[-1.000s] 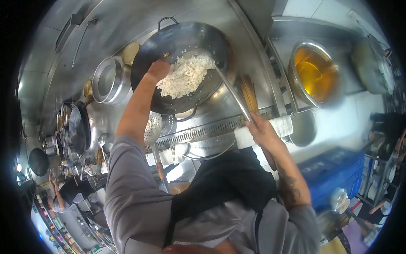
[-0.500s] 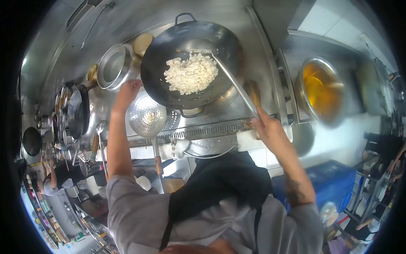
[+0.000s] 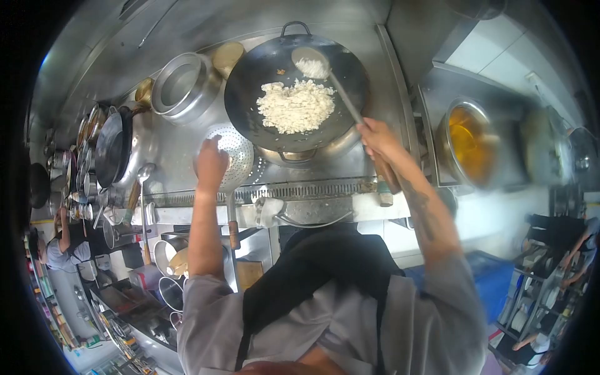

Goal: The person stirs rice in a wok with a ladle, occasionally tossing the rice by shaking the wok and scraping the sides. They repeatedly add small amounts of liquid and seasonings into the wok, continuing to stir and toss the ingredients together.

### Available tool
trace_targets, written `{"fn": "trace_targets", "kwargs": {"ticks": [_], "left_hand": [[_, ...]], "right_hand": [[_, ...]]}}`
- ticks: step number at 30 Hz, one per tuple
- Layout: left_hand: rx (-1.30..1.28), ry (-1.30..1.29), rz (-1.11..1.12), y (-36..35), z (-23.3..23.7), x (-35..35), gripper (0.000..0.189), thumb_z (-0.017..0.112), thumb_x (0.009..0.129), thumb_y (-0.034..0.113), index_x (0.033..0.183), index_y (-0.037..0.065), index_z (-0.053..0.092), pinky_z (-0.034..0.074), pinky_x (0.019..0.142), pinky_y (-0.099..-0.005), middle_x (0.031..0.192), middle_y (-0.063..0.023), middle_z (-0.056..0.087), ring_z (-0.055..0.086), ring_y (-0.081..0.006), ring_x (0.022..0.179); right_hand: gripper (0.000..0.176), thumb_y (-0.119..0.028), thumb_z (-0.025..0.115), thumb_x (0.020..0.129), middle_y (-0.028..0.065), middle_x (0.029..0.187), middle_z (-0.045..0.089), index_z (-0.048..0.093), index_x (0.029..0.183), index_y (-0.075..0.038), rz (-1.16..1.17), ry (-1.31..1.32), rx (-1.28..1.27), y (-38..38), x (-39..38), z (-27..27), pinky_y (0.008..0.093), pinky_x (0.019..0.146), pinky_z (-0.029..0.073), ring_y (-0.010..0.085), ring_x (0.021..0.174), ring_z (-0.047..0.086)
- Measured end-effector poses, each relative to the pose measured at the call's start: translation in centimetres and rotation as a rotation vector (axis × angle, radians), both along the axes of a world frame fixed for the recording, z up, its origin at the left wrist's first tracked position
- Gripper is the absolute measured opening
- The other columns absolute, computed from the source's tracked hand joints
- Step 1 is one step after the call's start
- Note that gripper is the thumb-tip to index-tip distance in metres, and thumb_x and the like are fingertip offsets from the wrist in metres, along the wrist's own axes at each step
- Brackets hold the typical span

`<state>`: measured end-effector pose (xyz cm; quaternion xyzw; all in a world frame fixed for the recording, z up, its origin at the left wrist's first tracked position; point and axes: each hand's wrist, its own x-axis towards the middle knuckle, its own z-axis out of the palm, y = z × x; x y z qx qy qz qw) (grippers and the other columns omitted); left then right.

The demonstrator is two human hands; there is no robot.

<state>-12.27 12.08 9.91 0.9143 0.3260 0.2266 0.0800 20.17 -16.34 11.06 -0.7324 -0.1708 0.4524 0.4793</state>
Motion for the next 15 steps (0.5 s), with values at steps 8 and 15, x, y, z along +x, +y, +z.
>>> {"fn": "trace_targets", "kwargs": {"ticks": [8, 15], "left_hand": [[-0.256, -0.382, -0.329, -12.4, 1.2, 4.1, 0.025, 0.066, 0.077, -0.002, 0.102, -0.001, 0.061, 0.047, 0.069, -0.0412, 0.088, -0.0178, 0.059, 0.058, -0.0343, 0.08], [-0.273, -0.37, -0.191, -11.2, 0.6, 3.2, 0.01, 0.065, 0.081, 0.005, 0.089, -0.002, 0.062, 0.046, 0.064, -0.0415, 0.076, -0.0167, 0.059, 0.059, -0.0344, 0.07]], "right_hand": [[0.038, -0.03, 0.052, 0.098, -0.0011, 0.064, 0.047, 0.048, 0.128, -0.006, 0.148, 0.402, -0.078, -1.3, -3.0, 2.9, 0.0221, 0.032, 0.033, 0.006, 0.039, 0.038], [0.037, -0.03, 0.052, 0.098, -0.0022, 0.063, 0.047, 0.049, 0.126, -0.006, 0.117, 0.342, -0.008, -7.2, -5.5, 6.7, 0.0217, 0.032, 0.033, 0.0059, 0.038, 0.039]]}}
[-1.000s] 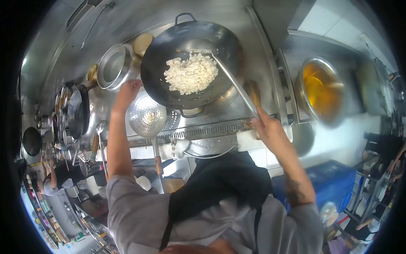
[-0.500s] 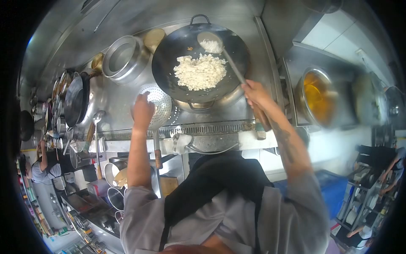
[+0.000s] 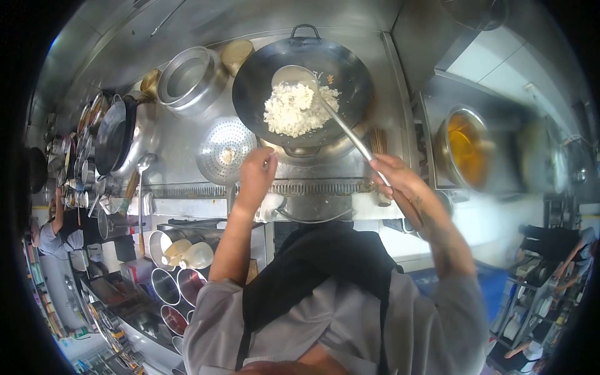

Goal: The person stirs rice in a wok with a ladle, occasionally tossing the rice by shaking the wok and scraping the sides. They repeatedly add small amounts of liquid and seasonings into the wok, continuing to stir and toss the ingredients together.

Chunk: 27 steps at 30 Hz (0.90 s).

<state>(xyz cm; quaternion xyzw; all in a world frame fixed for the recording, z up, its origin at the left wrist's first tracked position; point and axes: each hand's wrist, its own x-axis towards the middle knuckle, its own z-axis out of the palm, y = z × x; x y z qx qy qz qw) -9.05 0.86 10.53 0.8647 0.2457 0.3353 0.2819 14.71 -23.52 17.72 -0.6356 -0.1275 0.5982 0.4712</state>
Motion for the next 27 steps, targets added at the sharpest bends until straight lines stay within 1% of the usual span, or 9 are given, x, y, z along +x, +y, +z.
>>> {"fn": "trace_targets", "kwargs": {"ticks": [4, 7, 10, 14, 17, 20, 21, 24, 27], "left_hand": [[0.061, 0.007, 0.082, 2.7, 0.0, 0.2, 0.007, 0.065, 0.08, 0.005, 0.08, -0.001, 0.061, 0.046, 0.061, -0.0407, 0.071, -0.017, 0.058, 0.058, -0.0341, 0.067], [0.118, -0.007, 0.094, 4.7, 0.3, 1.7, 0.007, 0.064, 0.077, 0.003, 0.083, 0.0, 0.061, 0.046, 0.063, -0.0422, 0.076, -0.0172, 0.058, 0.058, -0.0357, 0.07], [0.184, -0.006, 0.093, 6.0, 0.4, 4.0, 0.013, 0.063, 0.075, 0.002, 0.088, 0.002, 0.063, 0.047, 0.066, -0.0431, 0.083, -0.0171, 0.058, 0.058, -0.0371, 0.075], [0.189, 0.054, 0.016, 7.5, -1.2, 7.4, 0.013, 0.065, 0.073, 0.005, 0.086, 0.003, 0.065, 0.049, 0.069, -0.0437, 0.083, -0.0166, 0.06, 0.059, -0.037, 0.077], [0.193, 0.099, -0.042, 7.6, -1.6, 10.6, 0.007, 0.066, 0.072, 0.008, 0.078, 0.005, 0.066, 0.05, 0.071, -0.0435, 0.079, -0.016, 0.061, 0.06, -0.0357, 0.079], [0.262, 0.063, -0.169, 6.8, -2.3, 13.3, 0.006, 0.066, 0.075, 0.009, 0.08, 0.006, 0.067, 0.049, 0.07, -0.0423, 0.078, -0.0138, 0.061, 0.061, -0.0327, 0.08], [0.279, 0.144, -0.194, 6.6, -2.6, 14.2, 0.011, 0.067, 0.075, 0.01, 0.086, 0.008, 0.068, 0.048, 0.076, -0.0426, 0.08, -0.0139, 0.062, 0.06, -0.0333, 0.084], [0.36, 0.074, -0.231, 5.4, -3.1, 16.4, 0.016, 0.068, 0.075, 0.01, 0.091, 0.007, 0.068, 0.047, 0.08, -0.0431, 0.083, -0.0139, 0.062, 0.059, -0.0336, 0.085], [0.38, 0.141, -0.256, 4.6, -2.2, 17.6, 0.01, 0.068, 0.076, 0.009, 0.084, 0.005, 0.064, 0.045, 0.078, -0.0442, 0.084, -0.014, 0.063, 0.058, -0.0333, 0.084]], "right_hand": [[0.033, -0.027, 0.051, 0.098, -0.002, 0.063, 0.046, 0.05, 0.124, -0.005, -0.006, -0.036, -0.019, -2.1, -0.2, 0.5, 0.0206, 0.033, 0.033, 0.0059, 0.038, 0.039], [0.024, -0.027, 0.053, 0.096, -0.0022, 0.063, 0.047, 0.057, 0.11, -0.008, -0.017, -0.212, -0.035, -3.6, -0.3, -0.7, 0.0228, 0.033, 0.031, 0.0054, 0.04, 0.04], [0.023, -0.026, 0.054, 0.096, -0.003, 0.062, 0.047, 0.058, 0.11, -0.009, 0.002, -0.472, 0.045, -4.5, -0.5, -2.7, 0.0222, 0.034, 0.032, 0.0045, 0.041, 0.042], [0.027, -0.026, 0.054, 0.096, -0.0023, 0.063, 0.048, 0.055, 0.117, -0.01, -0.188, -0.117, -0.027, -5.3, -0.9, -2.0, 0.0229, 0.034, 0.034, 0.0065, 0.038, 0.041], [0.028, -0.028, 0.055, 0.096, -0.0011, 0.063, 0.049, 0.054, 0.117, -0.01, -0.146, -0.217, -0.003, -5.3, -1.0, -3.7, 0.0231, 0.033, 0.035, 0.0076, 0.038, 0.042], [0.028, -0.028, 0.055, 0.096, -0.0003, 0.064, 0.049, 0.054, 0.117, -0.01, -0.211, -0.108, -0.031, -5.7, -1.5, -3.0, 0.0229, 0.035, 0.036, 0.008, 0.039, 0.043], [0.028, -0.027, 0.055, 0.096, -0.0003, 0.064, 0.049, 0.053, 0.117, -0.01, -0.209, -0.07, -0.01, -5.8, -1.6, -2.6, 0.0229, 0.035, 0.036, 0.008, 0.039, 0.044], [0.026, -0.027, 0.055, 0.096, -0.0005, 0.064, 0.049, 0.052, 0.116, -0.01, -0.224, 0.009, 0.03, -6.4, -2.0, -2.0, 0.0232, 0.036, 0.037, 0.008, 0.04, 0.044], [0.024, -0.027, 0.054, 0.096, -0.0008, 0.064, 0.049, 0.052, 0.112, -0.009, -0.245, 0.008, 0.038, -6.5, -2.3, -1.7, 0.0236, 0.036, 0.037, 0.0079, 0.04, 0.043]]}}
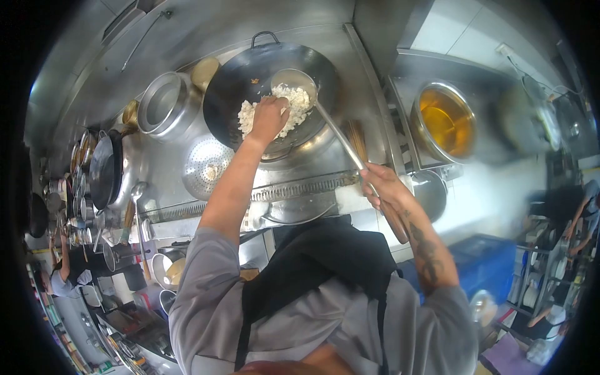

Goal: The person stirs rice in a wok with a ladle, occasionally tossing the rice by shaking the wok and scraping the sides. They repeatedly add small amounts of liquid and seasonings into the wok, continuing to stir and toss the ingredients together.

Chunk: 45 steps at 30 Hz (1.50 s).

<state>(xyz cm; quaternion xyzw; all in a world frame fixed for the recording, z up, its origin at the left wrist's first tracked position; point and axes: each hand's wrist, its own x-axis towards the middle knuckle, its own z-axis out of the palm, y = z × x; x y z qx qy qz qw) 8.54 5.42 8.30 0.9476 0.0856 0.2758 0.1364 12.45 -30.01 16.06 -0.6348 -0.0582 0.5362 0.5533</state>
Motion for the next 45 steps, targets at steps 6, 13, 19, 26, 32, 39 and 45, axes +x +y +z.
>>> {"fn": "trace_targets", "kwargs": {"ticks": [6, 13, 19, 26, 32, 39, 45], "left_hand": [[0.071, -0.059, -0.032, 0.9, -0.3, 1.3, 0.006, 0.062, 0.078, 0.005, 0.073, 0.003, 0.06, 0.045, 0.074, -0.044, 0.074, -0.0147, 0.061, 0.059, -0.0332, 0.076], [-0.203, -0.252, 0.002, 0.7, 4.5, -4.0, 0.002, 0.061, 0.076, 0.0, 0.076, 0.001, 0.062, 0.046, 0.064, -0.0403, 0.074, -0.0149, 0.062, 0.059, -0.0327, 0.071], [-0.427, -0.147, 0.244, -0.6, 4.4, -14.8, 0.008, 0.064, 0.078, 0.003, 0.085, 0.0, 0.066, 0.048, 0.066, -0.0377, 0.079, -0.0168, 0.063, 0.062, -0.0291, 0.072], [-0.359, -0.042, 0.441, -0.9, -1.5, -20.2, 0.012, 0.064, 0.077, 0.005, 0.087, 0.0, 0.067, 0.05, 0.07, -0.0387, 0.082, -0.0177, 0.063, 0.063, -0.0319, 0.074], [-0.54, 0.144, 0.553, -1.2, 2.2, -19.5, 0.015, 0.062, 0.076, 0.005, 0.09, -0.001, 0.066, 0.049, 0.07, -0.0404, 0.087, -0.0202, 0.062, 0.061, -0.0335, 0.079], [-0.238, -0.121, 0.386, 0.4, 3.0, -15.7, 0.016, 0.064, 0.078, 0.007, 0.092, 0.0, 0.063, 0.048, 0.064, -0.0417, 0.08, -0.0159, 0.06, 0.06, -0.0328, 0.069], [-0.258, -0.112, 0.343, 1.0, 3.1, -13.0, 0.013, 0.065, 0.077, 0.008, 0.088, 0.001, 0.064, 0.047, 0.061, -0.0404, 0.077, -0.0153, 0.06, 0.059, -0.0315, 0.067]], "right_hand": [[0.021, -0.027, 0.054, 0.097, -0.0015, 0.064, 0.049, 0.051, 0.106, -0.009, 0.01, 0.018, 0.04, -0.5, 0.1, 0.5, 0.0223, 0.036, 0.035, 0.007, 0.04, 0.043], [0.02, -0.027, 0.054, 0.097, -0.0017, 0.064, 0.049, 0.052, 0.107, -0.009, 0.04, -0.006, 0.052, -0.7, 0.3, 1.5, 0.0218, 0.036, 0.035, 0.0068, 0.039, 0.042], [0.023, -0.024, 0.052, 0.097, -0.0021, 0.064, 0.047, 0.054, 0.112, -0.007, 0.145, -0.209, 0.065, -0.4, 0.0, 2.0, 0.0215, 0.037, 0.034, 0.0051, 0.04, 0.041], [0.035, -0.018, 0.05, 0.098, -0.0026, 0.06, 0.045, 0.05, 0.13, -0.004, 0.311, -0.264, 0.131, 1.1, 1.4, -0.7, 0.0193, 0.037, 0.033, 0.0049, 0.04, 0.043], [0.039, -0.017, 0.052, 0.097, -0.0048, 0.062, 0.044, 0.048, 0.133, -0.004, 0.279, -0.389, 0.117, 2.3, 0.1, -0.5, 0.0195, 0.04, 0.034, 0.0046, 0.042, 0.04], [0.044, -0.022, 0.055, 0.094, 0.0139, 0.076, 0.062, 0.048, 0.129, 0.004, 0.332, -1.301, -0.115, 1.4, 3.4, -4.7, 0.0378, 0.071, 0.051, 0.0271, 0.07, 0.063], [0.04, -0.022, 0.053, 0.095, -0.0003, 0.062, 0.046, 0.051, 0.13, -0.003, 0.29, -0.453, -0.035, -0.5, 0.8, 1.9, 0.0256, 0.051, 0.044, 0.0082, 0.057, 0.052]]}}
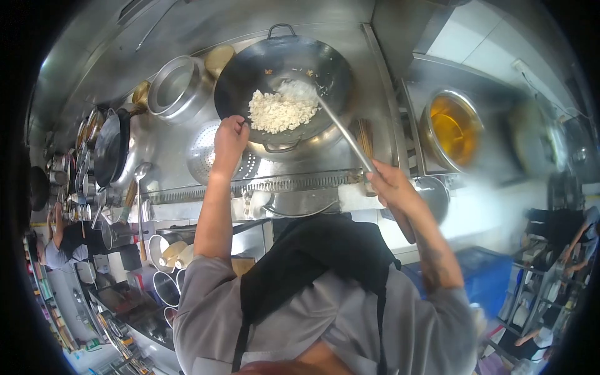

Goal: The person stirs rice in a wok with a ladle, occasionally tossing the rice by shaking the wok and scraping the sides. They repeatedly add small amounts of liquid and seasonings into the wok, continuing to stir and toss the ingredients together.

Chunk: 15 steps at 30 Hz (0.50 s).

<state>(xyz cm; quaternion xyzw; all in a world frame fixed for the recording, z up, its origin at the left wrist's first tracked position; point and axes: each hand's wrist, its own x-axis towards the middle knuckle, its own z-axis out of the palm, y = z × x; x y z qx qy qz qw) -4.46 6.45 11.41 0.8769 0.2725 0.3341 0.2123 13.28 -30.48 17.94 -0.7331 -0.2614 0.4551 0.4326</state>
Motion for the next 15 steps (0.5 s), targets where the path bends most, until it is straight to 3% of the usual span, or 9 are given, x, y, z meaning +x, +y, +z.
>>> {"fn": "trace_targets", "kwargs": {"ticks": [1, 4, 7, 10, 15], "left_hand": [[-0.004, -0.014, -0.015, 0.0, -0.2, 0.5, 0.011, 0.065, 0.077, 0.008, 0.086, 0.002, 0.063, 0.047, 0.06, -0.0405, 0.077, -0.0153, 0.06, 0.059, -0.0315, 0.066], [-0.013, 0.026, -0.071, -0.8, -0.8, 2.2, 0.011, 0.064, 0.078, 0.009, 0.086, 0.002, 0.065, 0.048, 0.062, -0.04, 0.076, -0.0153, 0.061, 0.06, -0.031, 0.067], [0.011, 0.084, -0.083, -0.9, -0.6, 3.3, 0.011, 0.063, 0.078, 0.009, 0.086, 0.003, 0.065, 0.049, 0.065, -0.0397, 0.076, -0.0153, 0.061, 0.061, -0.0311, 0.069], [0.045, 0.035, -0.062, -0.6, -0.8, 3.4, 0.01, 0.063, 0.077, 0.009, 0.084, 0.003, 0.065, 0.049, 0.066, -0.0396, 0.076, -0.0149, 0.061, 0.061, -0.0309, 0.071], [0.041, 0.036, -0.074, -0.1, -1.5, 3.7, 0.009, 0.062, 0.077, 0.009, 0.083, 0.003, 0.066, 0.049, 0.066, -0.0393, 0.076, -0.0144, 0.06, 0.061, -0.0303, 0.072]], "right_hand": [[0.039, -0.022, 0.053, 0.096, -0.0015, 0.061, 0.043, 0.051, 0.13, -0.004, 0.009, 0.118, 0.027, -0.2, 0.1, -0.3, 0.0245, 0.049, 0.043, 0.0063, 0.056, 0.051], [0.037, -0.021, 0.052, 0.096, -0.0007, 0.061, 0.046, 0.052, 0.13, -0.006, 0.08, -0.096, -0.067, 1.5, 0.5, -1.6, 0.0255, 0.048, 0.042, 0.0075, 0.054, 0.05], [0.037, -0.021, 0.051, 0.096, 0.0001, 0.063, 0.048, 0.051, 0.13, -0.006, 0.042, -0.676, 0.202, 2.4, 0.5, -6.6, 0.0255, 0.048, 0.041, 0.0076, 0.053, 0.05], [0.038, -0.022, 0.051, 0.096, 0.0021, 0.064, 0.05, 0.051, 0.13, -0.005, -0.071, -0.286, 0.081, 2.5, -1.1, -2.9, 0.026, 0.047, 0.042, 0.0088, 0.051, 0.05], [0.038, -0.022, 0.052, 0.096, 0.0007, 0.062, 0.049, 0.05, 0.13, -0.005, -0.065, -0.185, 0.032, 2.0, -1.1, -2.0, 0.0265, 0.044, 0.041, 0.0091, 0.047, 0.048]]}}
